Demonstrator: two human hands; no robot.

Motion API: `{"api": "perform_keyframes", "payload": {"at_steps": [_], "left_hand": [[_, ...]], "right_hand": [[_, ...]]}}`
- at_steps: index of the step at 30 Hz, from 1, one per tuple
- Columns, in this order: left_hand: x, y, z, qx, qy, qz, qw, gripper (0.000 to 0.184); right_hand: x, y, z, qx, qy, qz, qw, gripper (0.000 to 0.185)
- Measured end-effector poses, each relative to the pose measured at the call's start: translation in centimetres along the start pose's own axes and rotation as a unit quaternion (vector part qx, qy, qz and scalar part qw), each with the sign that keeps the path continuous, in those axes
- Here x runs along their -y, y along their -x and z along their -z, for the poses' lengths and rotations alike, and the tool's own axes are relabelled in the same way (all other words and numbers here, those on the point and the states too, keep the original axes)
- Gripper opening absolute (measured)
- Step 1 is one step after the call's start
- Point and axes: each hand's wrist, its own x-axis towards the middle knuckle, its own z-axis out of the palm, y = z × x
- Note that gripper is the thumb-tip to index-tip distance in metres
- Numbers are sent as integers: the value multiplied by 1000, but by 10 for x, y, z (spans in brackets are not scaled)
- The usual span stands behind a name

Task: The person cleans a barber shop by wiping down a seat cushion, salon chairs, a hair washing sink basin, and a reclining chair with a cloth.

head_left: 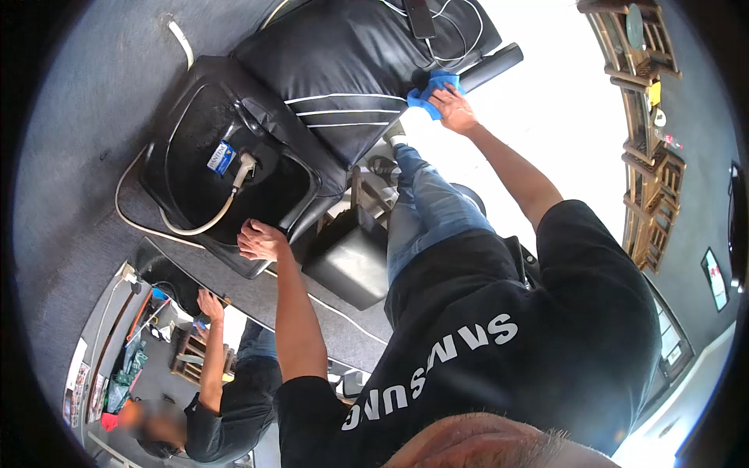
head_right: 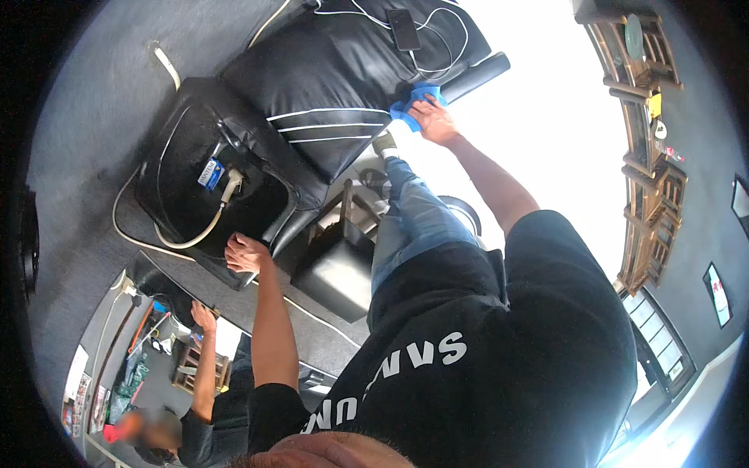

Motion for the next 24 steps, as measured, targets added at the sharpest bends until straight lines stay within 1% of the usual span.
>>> {"api": "perform_keyframes", "payload": {"at_steps": [1,3,6,9,10,12,13,14,15,16,17,18,19,21,22,23,24], "left_hand": [[1,1,0,7,4,3,1000,46],[-1,-1,4,18,11,8,1000,47],[-1,0,2,16,18,16,1000,48],[-4,-1,3,17,32,22,999,44],[-5,-1,7,21,33,21,999,41],[-12,1,15,19,35,22,999,37],[-11,1,14,15,37,23,999,37],[-11,0,12,11,39,24,999,37],[-10,0,10,7,42,25,999,37],[-9,1,10,2,39,19,999,37],[-8,1,9,2,38,18,999,36],[-8,0,9,1,38,18,999,36],[-8,0,8,1,37,17,999,36],[-9,1,8,-6,38,15,999,36],[-10,0,9,-1,37,17,999,35],[-8,1,8,4,36,17,999,35],[-8,1,8,9,35,21,999,36]], "right_hand": [[-12,8,11,-31,-1,53,998,41],[-36,14,43,5,-10,89,996,38],[-73,18,43,39,-33,102,993,38],[-91,31,67,61,66,66,994,41],[-105,39,60,30,51,42,997,43],[-136,61,62,-13,24,-40,999,42],[-144,73,76,-30,-40,-133,990,39],[-189,93,56,-63,3,-208,976,35],[-203,106,60,-57,82,-309,946,35],[-227,123,60,-108,139,-321,931,34],[-231,130,76,-121,131,-340,923,33],[-232,132,85,-133,97,-411,897,34],[-241,131,80,-160,53,-460,872,33],[-297,137,35,-208,-36,-551,807,34],[-363,155,-43,-408,-164,-344,830,33],[-286,124,-1,-332,-399,-380,766,32],[-269,97,-14,-356,-541,-484,588,32]]}}
